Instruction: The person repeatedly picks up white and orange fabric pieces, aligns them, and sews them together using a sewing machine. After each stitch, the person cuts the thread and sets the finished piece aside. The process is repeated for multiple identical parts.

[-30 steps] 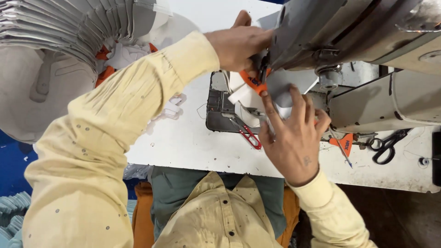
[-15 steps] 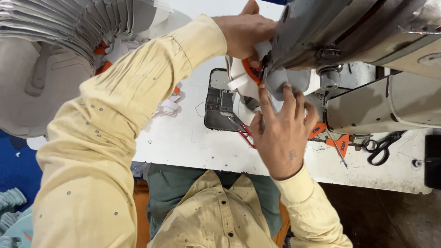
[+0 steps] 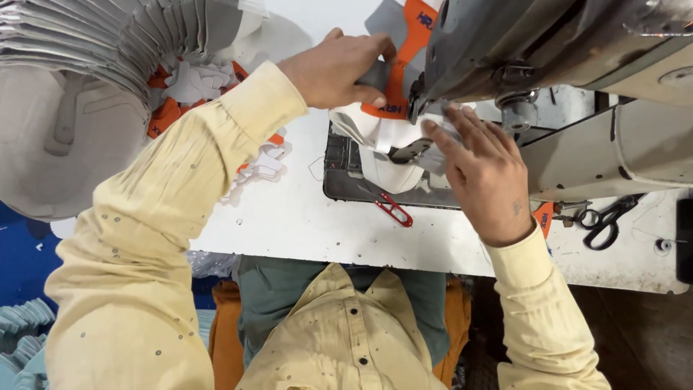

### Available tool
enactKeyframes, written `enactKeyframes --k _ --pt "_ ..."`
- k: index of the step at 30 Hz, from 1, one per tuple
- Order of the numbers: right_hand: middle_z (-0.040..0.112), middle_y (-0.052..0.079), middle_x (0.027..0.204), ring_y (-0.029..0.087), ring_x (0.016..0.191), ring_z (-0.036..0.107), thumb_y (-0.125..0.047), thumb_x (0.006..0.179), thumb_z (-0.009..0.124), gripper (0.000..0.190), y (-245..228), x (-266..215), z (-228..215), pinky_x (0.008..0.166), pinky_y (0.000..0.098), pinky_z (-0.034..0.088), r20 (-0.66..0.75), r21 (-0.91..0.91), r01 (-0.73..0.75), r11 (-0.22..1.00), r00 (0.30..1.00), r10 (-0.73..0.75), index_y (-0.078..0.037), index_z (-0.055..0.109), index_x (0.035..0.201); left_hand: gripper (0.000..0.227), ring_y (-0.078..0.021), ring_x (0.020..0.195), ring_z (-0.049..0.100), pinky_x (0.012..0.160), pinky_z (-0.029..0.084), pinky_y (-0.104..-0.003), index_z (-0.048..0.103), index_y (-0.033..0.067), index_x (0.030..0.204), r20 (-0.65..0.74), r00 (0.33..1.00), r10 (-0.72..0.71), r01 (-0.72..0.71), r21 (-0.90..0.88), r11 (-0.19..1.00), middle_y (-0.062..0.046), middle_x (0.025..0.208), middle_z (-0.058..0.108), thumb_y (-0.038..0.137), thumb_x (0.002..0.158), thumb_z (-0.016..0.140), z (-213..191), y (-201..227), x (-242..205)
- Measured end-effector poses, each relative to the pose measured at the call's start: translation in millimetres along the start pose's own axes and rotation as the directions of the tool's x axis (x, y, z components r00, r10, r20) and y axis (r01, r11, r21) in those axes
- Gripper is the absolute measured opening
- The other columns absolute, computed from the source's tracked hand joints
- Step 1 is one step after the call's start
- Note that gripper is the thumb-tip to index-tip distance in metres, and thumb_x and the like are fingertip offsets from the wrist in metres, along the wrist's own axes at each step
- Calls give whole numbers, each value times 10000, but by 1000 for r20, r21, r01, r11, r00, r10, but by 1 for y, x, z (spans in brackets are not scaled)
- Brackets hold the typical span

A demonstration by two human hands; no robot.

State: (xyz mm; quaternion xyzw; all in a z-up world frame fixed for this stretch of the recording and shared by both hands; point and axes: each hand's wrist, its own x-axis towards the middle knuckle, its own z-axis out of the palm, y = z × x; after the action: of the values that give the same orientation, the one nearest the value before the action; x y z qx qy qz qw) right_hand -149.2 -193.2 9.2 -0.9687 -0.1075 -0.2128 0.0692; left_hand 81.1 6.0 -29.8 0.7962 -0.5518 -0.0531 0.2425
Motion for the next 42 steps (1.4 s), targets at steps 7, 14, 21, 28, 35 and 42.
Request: enactKeyframes --k 7,14,21,28,35,42 --pt "670 111 1412 273 1344 628 75 900 618 559 3 0 1 1100 434 496 10 22 15 1000 1000 -15 -208 692 1377 623 -342 1174 626 953 360 -553 494 46 1282 -43 998 -36 36 -8 999 -156 1220 683 377 871 825 -1 9 -6" --pt "644 124 1449 284 1370 600 120 843 610 646 3 -1 5 1074 421 496 15 43 -1 999 1000 0 -204 689 1396 636 -394 1093 650 917 455 -493 511 24 1274 -49 999 -22 20 -29 999 -203 1128 690 371 861 849 -5 6 -5" --pt "707 127 1345 290 1234 691 25 976 668 413 23 0 25 1009 435 560 -81 -83 99 992 991 -106 -196 720 1322 716 -333 970 693 839 543 -401 578 -52 1185 144 962 -233 263 -252 931 -223 1035 688 403 766 939 -2 -9 3" --pt "711 156 927 358 812 679 52 955 706 104 69 23 56 725 440 562 -226 -11 43 999 973 -44 -5 704 1043 600 -254 1044 704 941 560 -336 608 -52 1231 246 788 -564 412 -892 188 -159 1139 738 165 734 864 57 68 -56" --pt "669 175 1014 335 878 660 128 924 611 307 88 35 94 772 398 525 -31 331 -45 942 998 58 -35 669 1178 428 -138 1117 627 1010 514 -300 507 -27 1293 -340 681 -649 -154 -933 326 -101 1216 657 90 945 728 103 130 -61" --pt "679 134 1167 286 909 610 -62 1098 561 332 80 54 94 831 350 489 305 760 -413 501 908 286 -134 704 1389 412 -134 1110 601 1012 497 -297 504 -35 1289 -405 587 -700 -205 -912 356 -104 1219 637 95 965 723 114 134 -47"
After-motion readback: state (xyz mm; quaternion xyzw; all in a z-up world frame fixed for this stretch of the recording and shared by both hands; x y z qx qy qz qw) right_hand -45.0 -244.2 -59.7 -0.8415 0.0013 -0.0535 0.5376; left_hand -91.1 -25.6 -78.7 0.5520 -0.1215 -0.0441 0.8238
